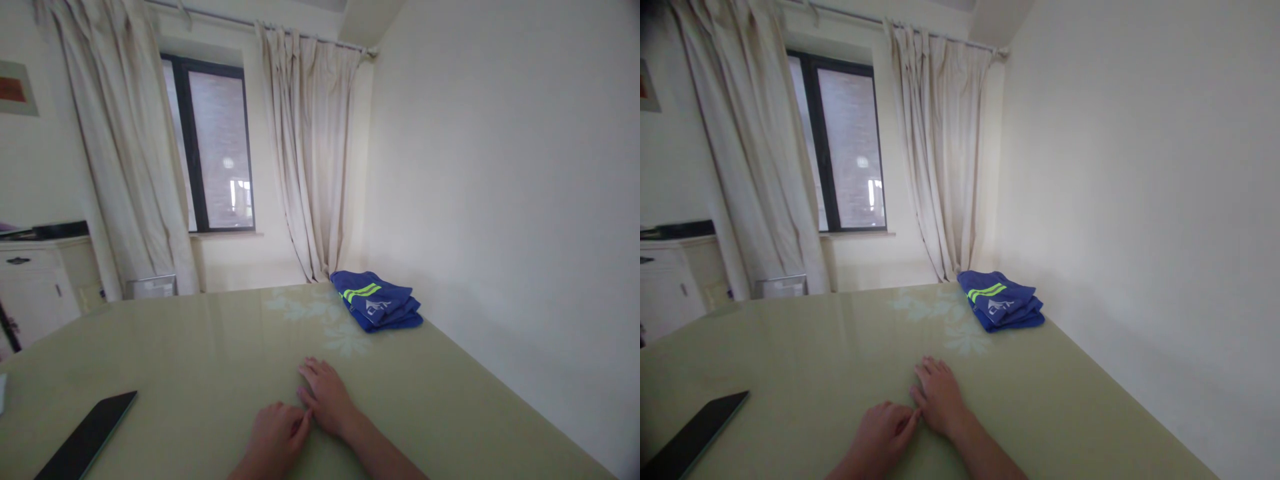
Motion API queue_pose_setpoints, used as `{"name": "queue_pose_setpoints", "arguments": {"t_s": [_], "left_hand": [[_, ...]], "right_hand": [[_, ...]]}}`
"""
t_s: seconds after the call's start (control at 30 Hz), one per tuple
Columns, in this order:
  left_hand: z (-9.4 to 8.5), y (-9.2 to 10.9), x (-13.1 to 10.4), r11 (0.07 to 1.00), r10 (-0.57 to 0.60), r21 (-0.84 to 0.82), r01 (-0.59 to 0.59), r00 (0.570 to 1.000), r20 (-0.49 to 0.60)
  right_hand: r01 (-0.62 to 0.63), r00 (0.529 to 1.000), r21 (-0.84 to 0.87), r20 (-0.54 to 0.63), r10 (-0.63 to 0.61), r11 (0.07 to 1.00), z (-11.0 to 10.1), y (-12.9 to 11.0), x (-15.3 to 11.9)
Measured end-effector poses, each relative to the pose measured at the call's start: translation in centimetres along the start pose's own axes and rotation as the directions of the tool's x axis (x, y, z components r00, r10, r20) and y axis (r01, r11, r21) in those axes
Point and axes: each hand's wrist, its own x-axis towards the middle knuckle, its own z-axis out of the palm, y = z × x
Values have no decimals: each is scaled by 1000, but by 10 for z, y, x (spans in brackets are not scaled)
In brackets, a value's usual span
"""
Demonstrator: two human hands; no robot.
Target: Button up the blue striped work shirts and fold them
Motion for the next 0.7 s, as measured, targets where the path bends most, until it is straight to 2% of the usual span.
{"name": "queue_pose_setpoints", "arguments": {"t_s": [0.2,0.33,0.4,0.43,0.5,0.57,0.63,0.7], "left_hand": [[-2,0,-3,1000,14,-6,-14,1000,12],[2,-3,-4,997,7,-77,-11,999,-44],[6,-5,-4,993,2,-121,-10,997,-71],[8,-6,-3,991,-1,-135,-9,997,-76],[10,-7,-2,989,-1,-145,-9,997,-71],[10,-6,-2,989,7,-149,-18,997,-71],[9,-4,-1,988,14,-154,-26,997,-80],[7,-2,-1,989,15,-143,-26,997,-76]], "right_hand": [[5,1000,-14,-13,-6,1000,5,-1,-2],[50,999,-18,-6,-50,999,0,9,5],[24,999,-69,-30,-26,997,-17,26,15],[-30,997,-120,-73,21,992,-30,37,21],[-176,973,-262,-195,127,949,-61,64,34],[-340,923,-361,-303,236,868,-92,92,45],[-413,907,-394,-261,331,821,-115,116,53],[-427,904,-386,-193,381,818,-128,132,57]]}}
